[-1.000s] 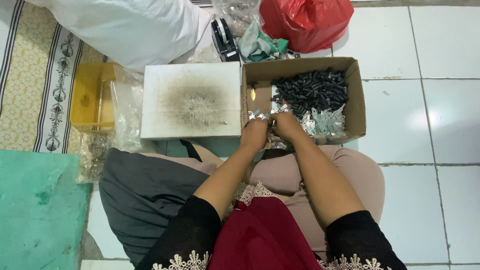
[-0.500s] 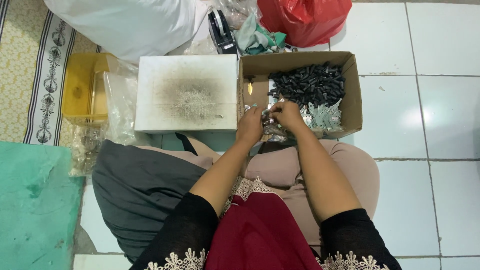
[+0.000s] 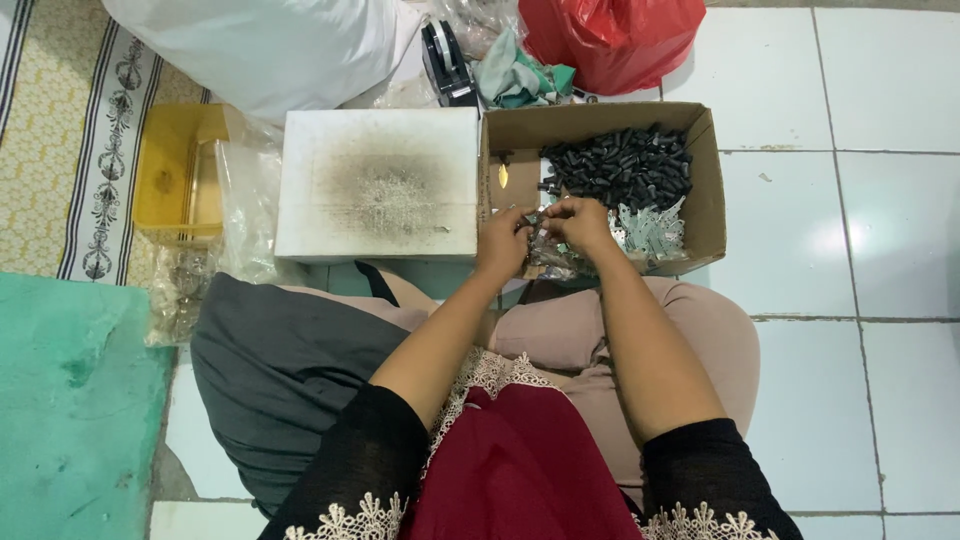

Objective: Sorting and arranging small silver decorative components on a white board

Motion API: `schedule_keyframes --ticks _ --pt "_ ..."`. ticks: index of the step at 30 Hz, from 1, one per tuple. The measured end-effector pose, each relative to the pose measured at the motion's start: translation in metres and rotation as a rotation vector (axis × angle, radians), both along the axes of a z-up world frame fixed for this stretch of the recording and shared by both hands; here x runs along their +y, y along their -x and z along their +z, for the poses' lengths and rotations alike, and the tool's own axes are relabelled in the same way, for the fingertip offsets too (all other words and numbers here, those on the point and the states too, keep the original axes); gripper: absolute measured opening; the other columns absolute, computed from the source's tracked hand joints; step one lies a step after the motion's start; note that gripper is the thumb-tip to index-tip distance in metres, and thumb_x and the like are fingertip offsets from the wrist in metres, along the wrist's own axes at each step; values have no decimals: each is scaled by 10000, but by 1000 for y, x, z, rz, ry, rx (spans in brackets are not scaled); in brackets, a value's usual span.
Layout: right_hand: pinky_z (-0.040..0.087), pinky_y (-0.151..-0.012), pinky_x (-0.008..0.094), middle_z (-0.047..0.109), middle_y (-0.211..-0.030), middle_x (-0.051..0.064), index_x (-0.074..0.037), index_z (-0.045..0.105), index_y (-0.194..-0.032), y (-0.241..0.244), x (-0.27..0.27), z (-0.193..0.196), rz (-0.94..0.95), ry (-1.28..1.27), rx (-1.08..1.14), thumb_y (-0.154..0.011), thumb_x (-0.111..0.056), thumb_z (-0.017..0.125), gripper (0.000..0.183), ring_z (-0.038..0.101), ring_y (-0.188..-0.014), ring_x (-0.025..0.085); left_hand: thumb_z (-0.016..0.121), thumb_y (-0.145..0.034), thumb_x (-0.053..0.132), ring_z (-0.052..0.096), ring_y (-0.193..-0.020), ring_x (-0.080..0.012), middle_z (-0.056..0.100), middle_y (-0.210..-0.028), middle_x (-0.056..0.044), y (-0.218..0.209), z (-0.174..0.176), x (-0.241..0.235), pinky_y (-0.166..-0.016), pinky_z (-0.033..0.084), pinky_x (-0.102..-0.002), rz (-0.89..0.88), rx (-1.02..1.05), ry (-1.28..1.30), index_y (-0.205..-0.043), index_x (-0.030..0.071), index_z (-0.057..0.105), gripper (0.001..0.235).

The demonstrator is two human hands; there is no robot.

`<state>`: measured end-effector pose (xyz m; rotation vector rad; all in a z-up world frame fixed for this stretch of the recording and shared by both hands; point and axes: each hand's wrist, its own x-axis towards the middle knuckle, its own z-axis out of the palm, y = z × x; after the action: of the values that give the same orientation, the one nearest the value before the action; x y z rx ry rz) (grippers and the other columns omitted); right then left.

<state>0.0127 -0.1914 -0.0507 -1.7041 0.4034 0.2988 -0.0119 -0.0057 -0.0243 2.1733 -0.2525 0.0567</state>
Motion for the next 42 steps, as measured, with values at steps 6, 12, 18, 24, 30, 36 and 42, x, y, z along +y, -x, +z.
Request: schedule_keyframes --ticks 6,12,18,24,30,36,42 --pt "674 -561 366 713 -885 185 10 747 -1033 0 0 2 21 -2 -88 -774 12 862 284 736 -676 272 804 -826 120 722 -858 -309 742 -873 -83 -6 -8 -5 -803 590 -416 107 72 134 -1075 162 777 254" --pt "692 -687 399 738 -931 210 9 758 -1047 -2 -4 -4 -38 -63 -68 -804 15 858 263 756 -816 298 804 -819 60 746 -875 -327 757 -883 -124 -2 5 -9 -797 619 -401 152 160 158 -1074 113 781 262" --pt "682 -743 392 755 -967 200 18 751 -1041 3 -2 14 -61 -106 -81 -784 22 884 290 756 -875 271 789 -847 58 763 -816 -286 770 -879 -120 -3 16 -8 -756 609 -386 188 218 229 -1070 117 780 231" --pt "667 -744 385 762 -983 178 -9 761 -1044 3 2 24 -76 -74 -128 -772 -1 907 309 752 -903 254 809 -794 104 776 -844 -274 789 -872 -44 -12 13 -6 -794 603 -378 209 285 239 -1061 229 786 296" --pt "678 -748 386 755 -978 184 -6 753 -1035 1 3 13 -90 -120 -140 -769 -10 922 315 745 -911 265 831 -792 105 785 -823 -236 793 -891 -41 -10 21 -2 -792 593 -345 189 297 269 -1066 213 782 299" --pt "692 -754 430 736 -928 154 3 748 -1021 11 34 83 -161 -245 -78 -741 12 905 321 756 -834 260 818 -819 67 783 -807 -180 795 -931 -57 -11 64 24 -717 612 -279 149 369 411 -1107 175 772 311" --pt "692 -740 398 670 -885 97 0 721 -1007 0 88 106 -152 -348 -76 -720 12 901 339 746 -794 238 821 -803 38 788 -804 -242 790 -926 -109 -25 99 83 -684 625 -324 86 283 367 -1093 149 771 314"
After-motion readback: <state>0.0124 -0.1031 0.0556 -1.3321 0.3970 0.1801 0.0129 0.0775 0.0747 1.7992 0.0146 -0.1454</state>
